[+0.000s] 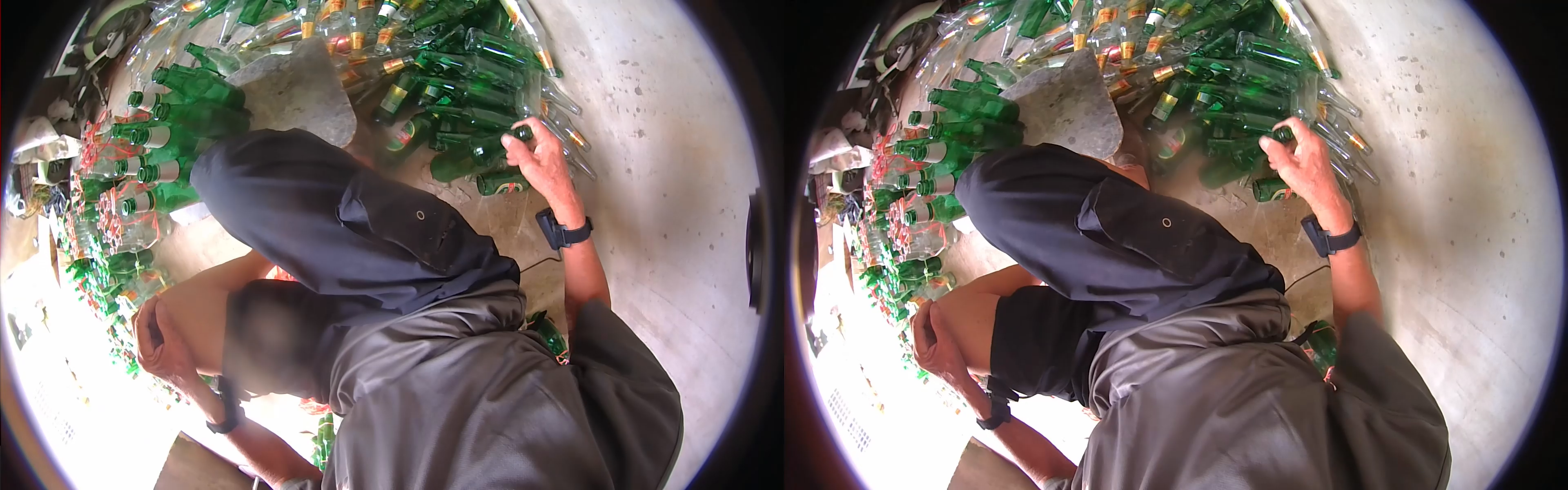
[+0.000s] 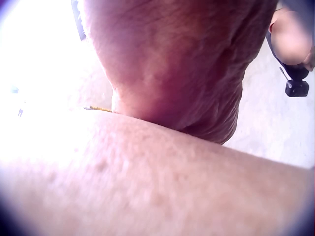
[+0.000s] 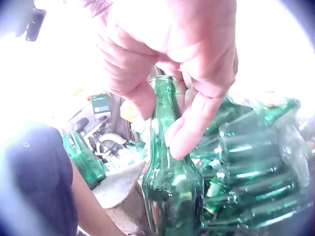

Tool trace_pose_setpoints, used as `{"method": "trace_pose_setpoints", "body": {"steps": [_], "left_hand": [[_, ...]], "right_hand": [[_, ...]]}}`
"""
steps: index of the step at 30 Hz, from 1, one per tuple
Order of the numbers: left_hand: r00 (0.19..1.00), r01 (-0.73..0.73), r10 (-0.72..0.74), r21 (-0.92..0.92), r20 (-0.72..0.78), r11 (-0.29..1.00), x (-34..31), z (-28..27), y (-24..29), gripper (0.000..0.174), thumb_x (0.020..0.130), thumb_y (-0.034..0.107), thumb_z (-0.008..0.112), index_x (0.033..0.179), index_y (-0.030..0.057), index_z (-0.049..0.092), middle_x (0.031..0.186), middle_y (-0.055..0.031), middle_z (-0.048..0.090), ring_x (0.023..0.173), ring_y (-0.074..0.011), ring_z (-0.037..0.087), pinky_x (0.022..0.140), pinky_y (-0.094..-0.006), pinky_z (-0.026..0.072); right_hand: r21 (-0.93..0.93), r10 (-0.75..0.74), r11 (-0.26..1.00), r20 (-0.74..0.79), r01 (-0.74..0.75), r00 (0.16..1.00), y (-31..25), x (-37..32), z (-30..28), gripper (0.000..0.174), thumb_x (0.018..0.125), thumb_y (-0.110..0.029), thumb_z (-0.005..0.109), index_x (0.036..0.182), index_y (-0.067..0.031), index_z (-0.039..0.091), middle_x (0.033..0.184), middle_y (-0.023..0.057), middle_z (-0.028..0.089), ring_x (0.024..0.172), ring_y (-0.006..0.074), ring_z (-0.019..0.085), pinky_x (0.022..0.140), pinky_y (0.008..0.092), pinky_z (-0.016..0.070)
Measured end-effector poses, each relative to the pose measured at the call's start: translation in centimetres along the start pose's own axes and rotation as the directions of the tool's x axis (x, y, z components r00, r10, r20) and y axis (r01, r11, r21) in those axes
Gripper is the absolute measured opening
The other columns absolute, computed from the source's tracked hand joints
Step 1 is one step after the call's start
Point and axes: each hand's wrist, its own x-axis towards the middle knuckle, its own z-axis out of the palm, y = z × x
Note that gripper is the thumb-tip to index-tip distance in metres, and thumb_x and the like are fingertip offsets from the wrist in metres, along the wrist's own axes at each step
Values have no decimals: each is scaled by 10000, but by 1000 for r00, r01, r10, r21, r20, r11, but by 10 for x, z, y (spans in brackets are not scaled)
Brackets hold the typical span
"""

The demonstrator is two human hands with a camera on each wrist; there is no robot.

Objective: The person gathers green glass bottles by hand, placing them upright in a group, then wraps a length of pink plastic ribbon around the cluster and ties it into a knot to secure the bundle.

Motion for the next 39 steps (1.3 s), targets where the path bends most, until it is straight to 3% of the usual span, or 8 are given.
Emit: {"method": "trace_pose_setpoints", "body": {"steps": [6, 9, 13, 16, 20, 24, 30, 39], "left_hand": [[999, -34, 30, -172, -28, 985, -2, -2, -1, 155, 937, 75, 660, 1073, 22, 714, 970, -34, 698, 915, -126, 646, 839, -253, 508], [997, -80, 80, -44, -2, 996, 0, -8, 5, 154, 907, 36, 664, 1053, 8, 703, 944, -35, 686, 874, -114, 646, 804, -239, 512], [998, -48, 46, -38, -34, 998, 4, -6, 10, 122, 859, -5, 676, 975, 15, 710, 880, -17, 662, 816, -79, 635, 758, -219, 509], [992, -92, 86, -72, -87, 993, 3, -5, 16, 157, 790, -14, 677, 942, 16, 707, 859, -91, 680, 792, -200, 673, 744, -301, 526], [994, -97, 89, -118, -66, 988, 5, -10, 10, 181, 768, -29, 666, 938, 17, 704, 864, -91, 679, 787, -212, 672, 731, -299, 520], [992, -123, 119, -84, -50, 989, 4, -14, 5, 153, 794, -42, 692, 942, -1, 700, 886, -76, 683, 817, -175, 670, 772, -269, 516], [984, -176, 173, -116, -31, 977, 5, -20, -1, 175, 769, -34, 709, 941, -1, 701, 903, -99, 683, 837, -208, 678, 791, -288, 521], [982, -187, 183, -122, -48, 975, 7, -21, -3, 182, 754, -52, 714, 929, -7, 694, 896, -113, 677, 834, -228, 681, 779, -302, 529]], "right_hand": [[79, -323, 941, -82, 329, 943, -79, 18, 6, 200, 909, -150, 706, 1031, -28, 605, 667, -5, 588, 586, 44, 531, 513, 217, 416], [187, -418, 886, -74, 425, 905, -110, 37, 12, 160, 914, -100, 692, 1028, -22, 613, 804, 1, 623, 698, 66, 608, 622, 237, 529], [139, -520, 842, -54, 522, 853, -163, 59, 24, 181, 927, -108, 685, 1063, -11, 615, 823, 4, 623, 709, 86, 615, 663, 240, 530], [96, -592, 800, -43, 593, 805, -202, 67, 39, 176, 931, -113, 679, 1063, -14, 617, 814, 8, 626, 701, 84, 608, 659, 234, 512], [42, -642, 767, 74, 641, 763, -248, 77, 67, 194, 938, -111, 665, 1093, -2, 620, 878, 25, 628, 748, 91, 605, 693, 249, 546], [115, -734, 677, 163, 727, 659, -283, 81, 107, 142, 895, -104, 698, 964, -12, 615, 701, -2, 587, 642, 61, 551, 598, 240, 459], [87, -878, 419, 291, 904, 379, -306, 88, 170, 219, 844, -136, 738, 951, 4, 610, 785, 90, 617, 691, 182, 570, 643, 317, 472], [144, -904, 250, 389, 957, 178, -313, 97, 239, 288, 761, -129, 786, 954, 6, 621, 843, 126, 601, 759, 277, 595, 667, 353, 480]]}}
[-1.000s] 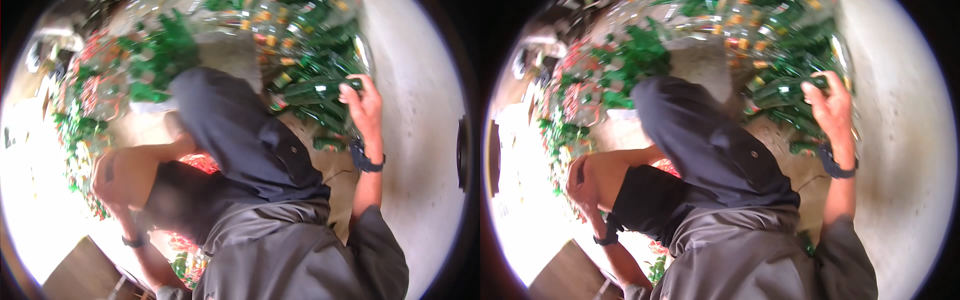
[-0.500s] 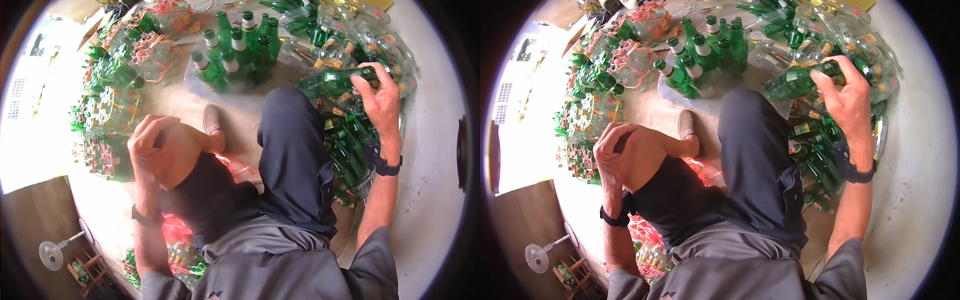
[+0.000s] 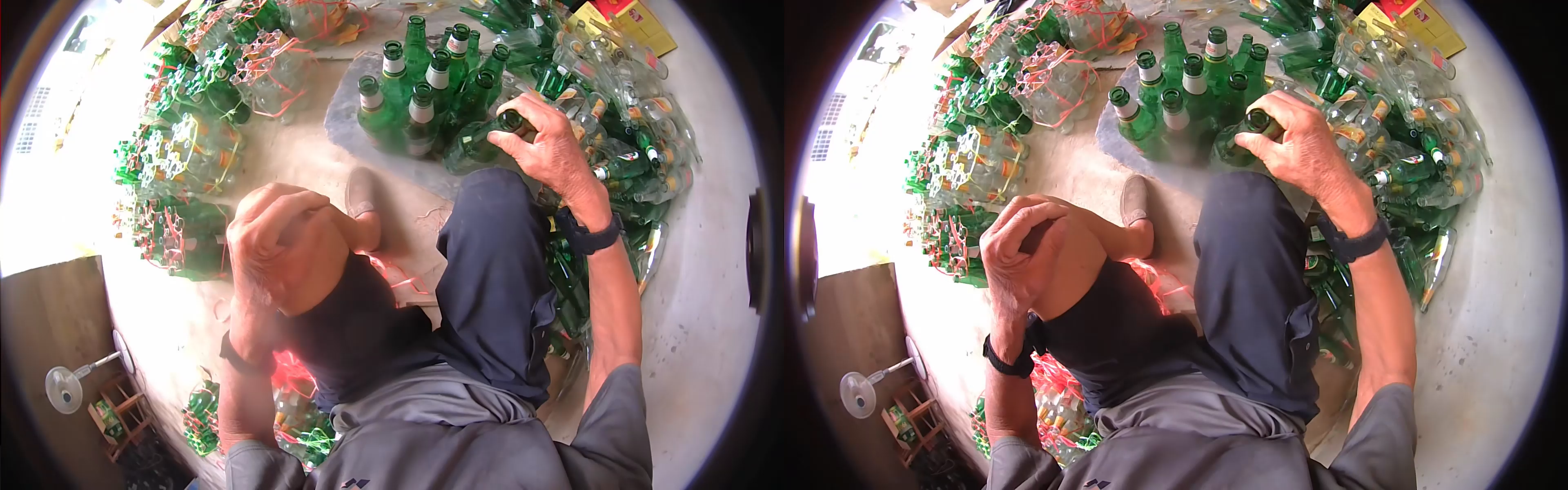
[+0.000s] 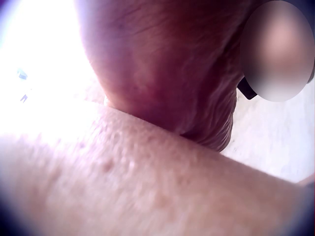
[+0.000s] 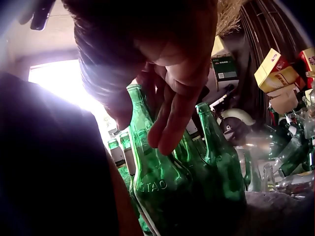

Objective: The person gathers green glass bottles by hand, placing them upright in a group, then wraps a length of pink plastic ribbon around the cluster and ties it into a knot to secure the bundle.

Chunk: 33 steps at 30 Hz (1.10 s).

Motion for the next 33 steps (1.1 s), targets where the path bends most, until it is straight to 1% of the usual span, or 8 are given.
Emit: {"method": "trace_pose_setpoints", "body": {"steps": [3, 5, 7, 9, 12, 24, 31, 33], "left_hand": [[998, -58, 58, 32, 16, 998, 3, -2, 6, 186, 746, -59, 721, 922, -8, 692, 886, -111, 673, 823, -224, 679, 769, -299, 528], [999, -37, 37, 23, 11, 999, 2, -1, 4, 186, 745, -61, 722, 920, -7, 691, 882, -111, 671, 820, -222, 677, 764, -298, 527], [1000, -17, 17, 17, 6, 1000, 2, -1, 4, 186, 744, -64, 723, 918, -7, 690, 878, -111, 669, 816, -219, 676, 759, -296, 527], [997, -78, 78, 33, -9, 996, 3, -1, 6, 178, 747, -62, 724, 913, -7, 690, 873, -112, 667, 813, -217, 675, 754, -296, 525], [999, 28, -28, 23, -19, 999, 2, 1, 6, 174, 749, -58, 727, 911, -8, 691, 871, -113, 665, 812, -218, 674, 754, -295, 524], [1000, 19, -19, 27, 4, 999, 7, 3, 9, 169, 752, -41, 730, 913, -6, 694, 871, -112, 666, 808, -224, 675, 759, -292, 524], [1000, 19, -19, 8, -15, 1000, 4, 5, 7, 169, 748, -50, 722, 910, -10, 692, 879, -110, 674, 815, -217, 679, 765, -290, 527], [999, 34, -34, 5, -19, 999, 4, 4, 8, 172, 748, -56, 717, 912, -12, 691, 882, -112, 680, 822, -217, 682, 772, -290, 529]], "right_hand": [[21, -17, 1000, 40, 16, 999, 2, 5, 12, 296, 743, -109, 801, 961, 3, 636, 852, 118, 605, 728, 256, 611, 640, 348, 488], [117, 107, 986, 115, -120, 988, 1, 8, 18, 299, 745, -110, 803, 967, 3, 638, 863, 114, 606, 685, 236, 623, 604, 332, 489], [164, 83, 981, 116, -102, 990, 7, 9, 25, 294, 754, -104, 798, 972, 7, 635, 872, 112, 606, 663, 218, 634, 589, 327, 495], [106, -1, 994, 132, -13, 991, 7, 12, 29, 286, 765, -101, 787, 977, 11, 631, 876, 115, 608, 674, 224, 646, 603, 346, 503], [140, 13, 990, 161, -36, 987, 6, 14, 34, 290, 763, -94, 782, 985, 11, 627, 878, 122, 610, 684, 249, 648, 614, 365, 507], [97, 60, 992, 147, -75, 987, 17, 18, 41, 298, 753, -150, 752, 991, -15, 633, 912, 150, 620, 799, 350, 632, 706, 416, 512], [60, 13, 998, 86, -18, 996, 14, 15, 40, 352, 730, -145, 756, 1028, -12, 624, 924, 153, 621, 807, 350, 631, 718, 413, 516], [73, 68, 994, 124, -78, 990, 9, 12, 34, 371, 728, -143, 757, 1046, -9, 619, 928, 157, 619, 794, 341, 633, 711, 407, 522]]}}
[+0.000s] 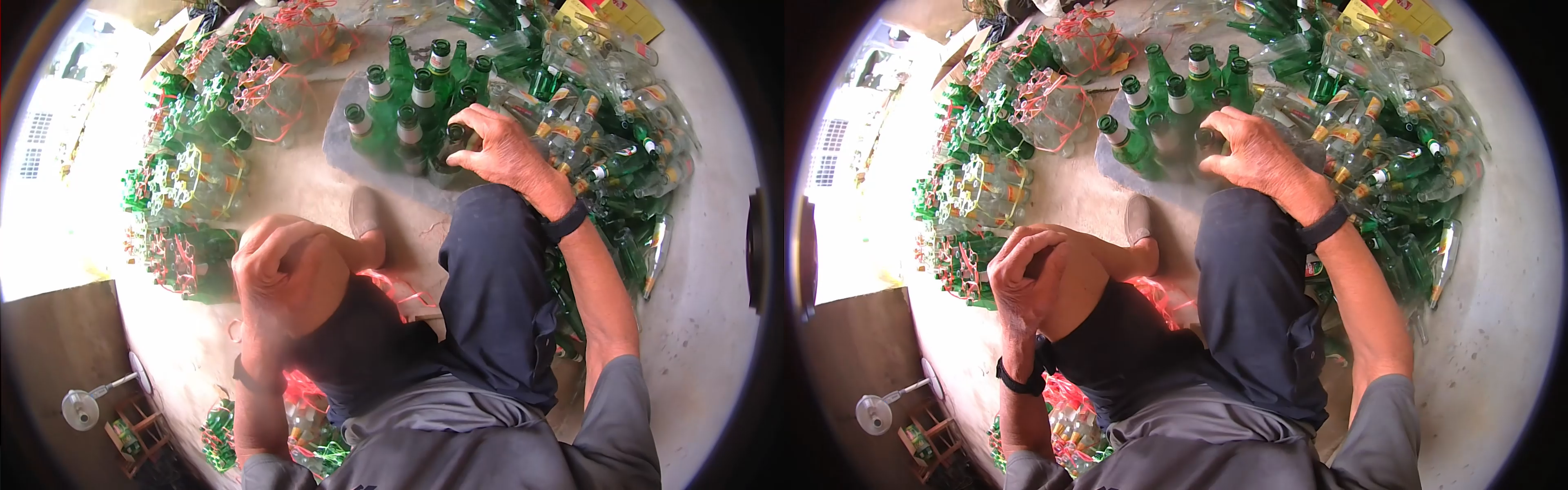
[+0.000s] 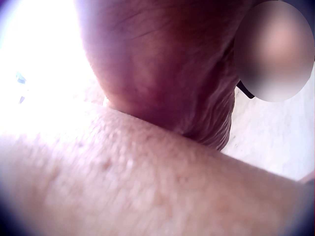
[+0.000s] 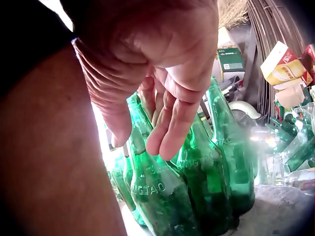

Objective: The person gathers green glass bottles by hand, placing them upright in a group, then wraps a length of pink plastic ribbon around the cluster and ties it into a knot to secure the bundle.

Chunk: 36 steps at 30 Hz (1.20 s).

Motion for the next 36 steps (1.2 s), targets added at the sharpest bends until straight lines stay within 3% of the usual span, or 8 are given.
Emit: {"method": "trace_pose_setpoints", "body": {"steps": [9, 16, 20, 24, 26, 27, 29, 36], "left_hand": [[998, 50, -50, -3, -33, 999, -5, -4, 5, 169, 766, -65, 685, 929, -22, 700, 888, -107, 690, 842, -202, 679, 789, -286, 526], [999, 38, -38, 51, 11, 998, -19, -3, -5, 120, 897, -12, 645, 1007, -15, 695, 957, -48, 684, 895, -126, 640, 821, -241, 504], [991, 127, -126, -14, 51, 992, -22, 1, -14, 120, 935, 47, 651, 1028, -9, 702, 982, -43, 691, 914, -123, 640, 842, -251, 508], [986, 159, -162, 75, 29, 984, -22, 5, -15, 160, 948, 78, 652, 1075, -8, 699, 1023, -58, 700, 937, -138, 646, 876, -256, 504], [976, 219, -218, -40, 22, 975, -21, 9, -9, 174, 955, 98, 653, 1088, -2, 705, 1019, -62, 707, 932, -138, 647, 873, -254, 502], [967, 253, -253, -26, 3, 967, -20, 11, -9, 187, 950, 116, 668, 1096, 6, 710, 996, -63, 714, 919, -136, 649, 862, -253, 503], [966, 257, -257, -13, 12, 966, -19, 13, -9, 189, 949, 124, 673, 1092, 7, 711, 982, -60, 715, 910, -134, 649, 855, -253, 503], [960, 279, -279, -17, 39, 960, -12, 21, -1, 160, 955, 92, 648, 1069, -3, 705, 990, -62, 711, 906, -144, 654, 842, -270, 515]], "right_hand": [[166, 448, 884, -31, -438, 893, 61, -74, 19, 279, 800, -106, 752, 1033, 15, 656, 876, 80, 666, 731, 122, 635, 666, 285, 532], [196, 657, 742, -24, -641, 754, 80, -228, 45, 133, 813, -201, 648, 817, -71, 673, 809, 142, 685, 754, 347, 672, 675, 417, 534], [93, 675, 732, 26, -675, 737, 75, -350, 77, 89, 851, -113, 649, 833, -30, 674, 745, 127, 673, 653, 211, 645, 617, 362, 501], [-532, 446, 813, 309, -236, 840, 64, -465, 114, 83, 767, -131, 635, 690, -100, 628, 660, 64, 622, 651, 264, 656, 538, 369, 493], [146, 863, 402, 269, -904, 428, 42, -525, 126, 165, 814, -130, 634, 661, -75, 610, 634, 48, 609, 612, 258, 647, 551, 370, 529], [154, 868, 390, 267, -908, 418, 31, -543, 125, 165, 814, -130, 634, 661, -75, 610, 634, 48, 609, 612, 258, 647, 551, 370, 529], [564, 916, -317, 391, -763, -92, 12, -572, 125, 229, 857, -181, 632, 669, -57, 594, 623, 51, 590, 592, 224, 639, 577, 367, 571], [830, 864, -441, 288, -342, -413, 22, -683, 132, 260, 925, -281, 630, 929, -23, 599, 795, 86, 614, 693, 224, 650, 624, 392, 593]]}}
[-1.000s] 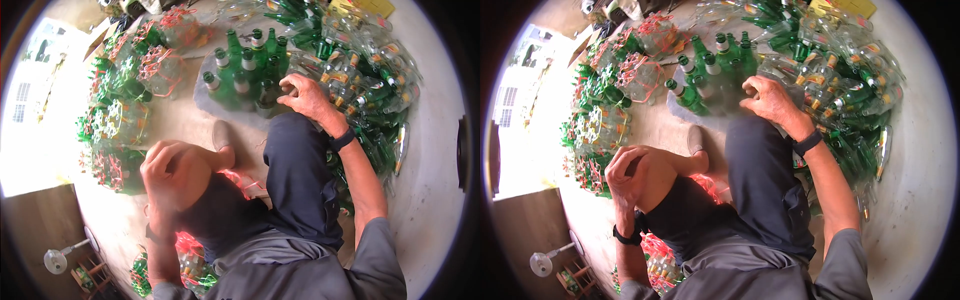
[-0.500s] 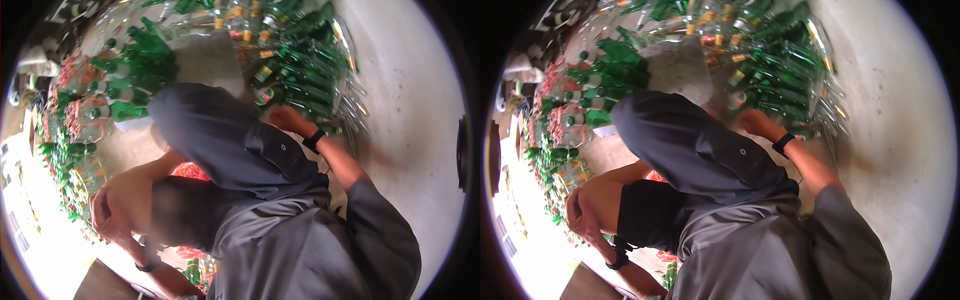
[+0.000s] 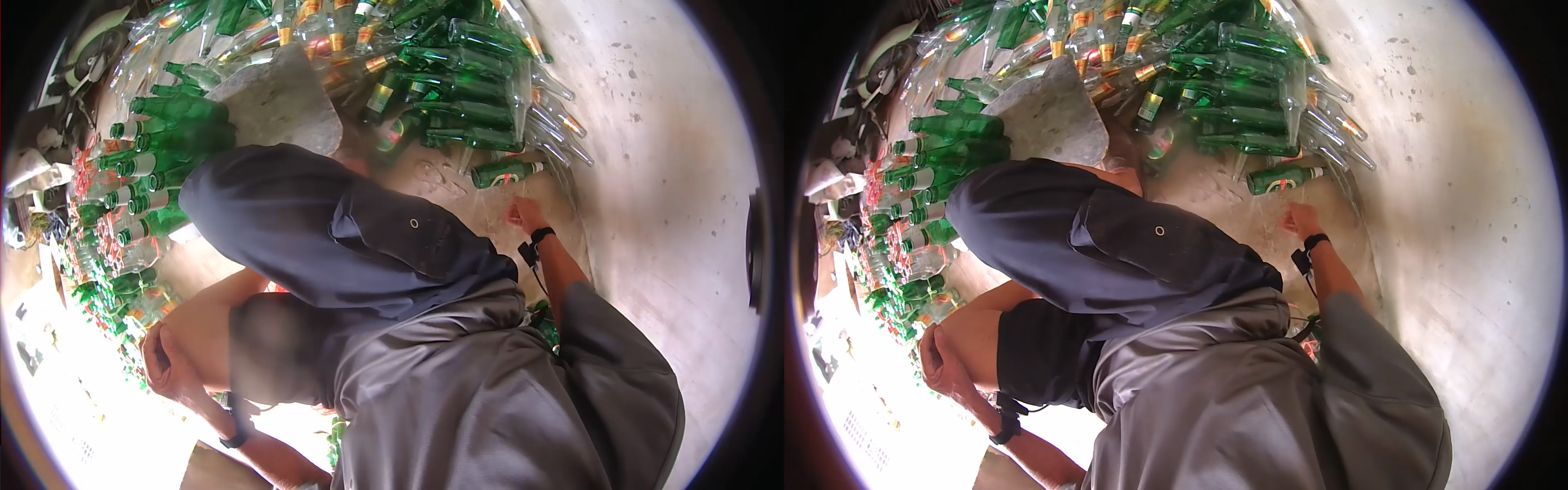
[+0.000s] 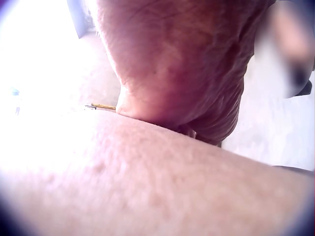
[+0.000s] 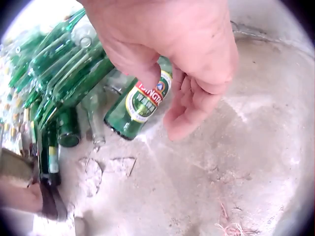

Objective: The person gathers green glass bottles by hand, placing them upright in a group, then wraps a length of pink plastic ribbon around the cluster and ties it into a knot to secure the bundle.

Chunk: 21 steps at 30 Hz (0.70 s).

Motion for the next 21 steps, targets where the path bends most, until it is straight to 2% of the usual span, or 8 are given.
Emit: {"method": "trace_pose_setpoints", "body": {"steps": [2, 5, 11, 14, 16, 18, 19, 21], "left_hand": [[1000, -20, 20, 23, -1, 1000, 2, 2, 2, 173, 953, 112, 658, 1075, 2, 711, 978, -55, 710, 901, -137, 651, 837, -263, 511], [999, -48, 48, 52, 5, 998, 4, 5, 0, 184, 950, 126, 666, 1080, 6, 718, 969, -49, 708, 902, -131, 648, 834, -257, 508], [993, -117, 116, 66, 21, 991, 10, 6, -4, 169, 946, 98, 654, 1067, -2, 714, 977, -52, 698, 909, -138, 649, 844, -264, 511], [991, -134, 132, 75, 32, 988, 10, 7, -4, 158, 934, 71, 647, 1058, -6, 708, 974, -56, 693, 914, -150, 647, 856, -267, 502], [993, -114, 113, 69, 20, 991, 10, 8, -1, 155, 923, 50, 644, 1055, -8, 702, 971, -59, 691, 921, -160, 645, 868, -269, 492], [995, -93, 89, 121, 45, 988, 8, 9, 6, 152, 941, 82, 652, 1047, -10, 710, 976, -47, 685, 897, -128, 643, 839, -265, 512], [996, -91, 88, 125, 32, 988, 11, 6, -4, 152, 941, 82, 652, 1047, -10, 710, 976, -47, 685, 897, -128, 643, 839, -265, 512], [998, 45, -54, 184, 43, 982, 20, -1, -27, 138, 934, 72, 657, 1035, -7, 709, 976, -38, 682, 894, -117, 639, 839, -255, 508]], "right_hand": [[173, 9, 985, -131, 14, 991, -10, 10, -3, 309, 941, -341, 637, 897, -38, 592, 748, 70, 573, 672, 227, 630, 624, 388, 594], [277, -60, 957, -95, 84, 994, -19, 30, -10, 385, 943, -388, 645, 959, -8, 581, 773, 89, 559, 665, 242, 622, 631, 410, 607], [283, -7, 958, -170, 55, 985, -40, 51, 5, 513, 926, -407, 672, 1103, 49, 516, 876, 146, 565, 689, 259, 625, 668, 464, 625], [312, 39, 949, -251, 42, 967, -41, 61, 15, 513, 915, -425, 685, 1110, 26, 539, 892, 138, 574, 728, 249, 635, 659, 431, 616], [348, 29, 937, -170, 32, 985, -42, 64, 12, 490, 913, -419, 691, 1113, 6, 552, 901, 134, 576, 731, 238, 630, 648, 409, 606], [380, 16, 925, -90, 20, 996, -42, 64, 12, 467, 912, -412, 697, 1117, -14, 564, 910, 130, 579, 733, 227, 624, 638, 387, 596], [495, 44, 869, -37, -20, 998, -46, 61, 14, 427, 912, -389, 705, 1106, -32, 572, 904, 124, 578, 714, 215, 609, 625, 366, 582], [632, 101, 769, 28, -96, 994, -55, 59, 19, 341, 907, -317, 725, 1074, -57, 580, 909, 120, 554, 693, 191, 570, 611, 334, 560]]}}
